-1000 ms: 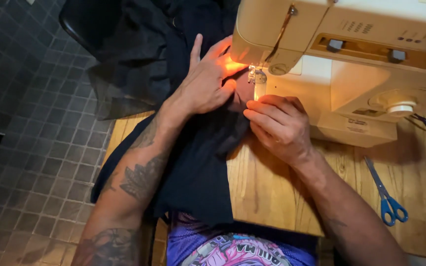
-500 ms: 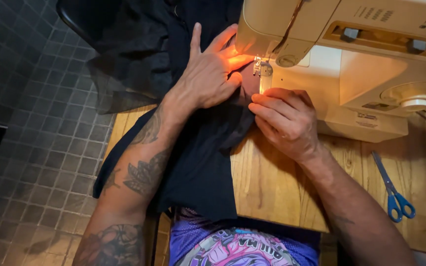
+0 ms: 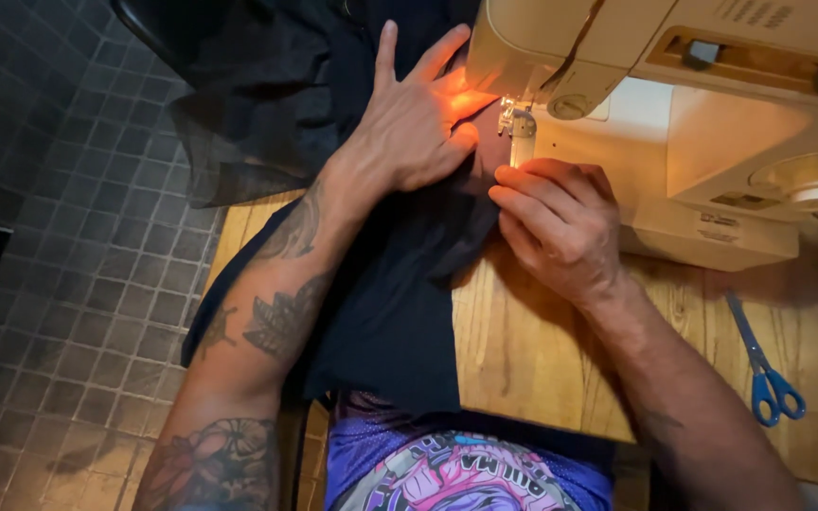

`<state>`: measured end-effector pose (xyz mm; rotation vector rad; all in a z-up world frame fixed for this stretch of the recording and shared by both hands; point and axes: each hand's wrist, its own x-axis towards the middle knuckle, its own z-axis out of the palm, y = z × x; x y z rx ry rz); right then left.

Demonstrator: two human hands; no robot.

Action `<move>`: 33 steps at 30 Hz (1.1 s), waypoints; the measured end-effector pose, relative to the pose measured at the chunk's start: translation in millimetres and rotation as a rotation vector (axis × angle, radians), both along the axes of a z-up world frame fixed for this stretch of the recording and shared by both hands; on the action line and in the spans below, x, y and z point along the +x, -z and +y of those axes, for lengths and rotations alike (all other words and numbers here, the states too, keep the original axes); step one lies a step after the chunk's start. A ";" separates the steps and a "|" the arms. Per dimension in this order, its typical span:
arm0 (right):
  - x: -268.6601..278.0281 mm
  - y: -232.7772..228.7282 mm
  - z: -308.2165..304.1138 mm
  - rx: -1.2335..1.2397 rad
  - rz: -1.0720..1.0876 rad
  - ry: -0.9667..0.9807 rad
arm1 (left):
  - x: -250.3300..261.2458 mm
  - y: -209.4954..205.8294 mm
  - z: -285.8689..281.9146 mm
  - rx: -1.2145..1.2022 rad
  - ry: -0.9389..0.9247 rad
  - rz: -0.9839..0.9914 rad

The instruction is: Sewing a piece of black fabric using a sewing machine

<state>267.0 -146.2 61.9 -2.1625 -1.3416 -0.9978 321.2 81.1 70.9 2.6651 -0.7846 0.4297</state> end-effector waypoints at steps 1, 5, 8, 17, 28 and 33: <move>0.3 0.1 0.6 0.000 0.004 -0.001 | 0.7 -0.5 0.6 0.000 -0.001 0.004; 1.6 1.0 0.3 -0.021 0.006 0.020 | 2.5 -2.6 0.1 -0.024 0.003 0.017; 1.1 0.8 1.1 -0.031 0.011 0.044 | 1.7 -9.2 -1.2 -0.050 -0.017 0.074; 1.9 3.1 4.8 -0.055 0.007 0.125 | 17.7 -1.5 2.4 -0.101 0.004 0.048; -0.7 -0.9 5.0 -0.057 -0.032 0.098 | -2.6 -13.1 2.4 -0.017 0.047 0.068; 0.4 -0.6 5.4 -0.041 -0.010 0.054 | -17.3 -9.1 0.0 -0.172 0.090 0.140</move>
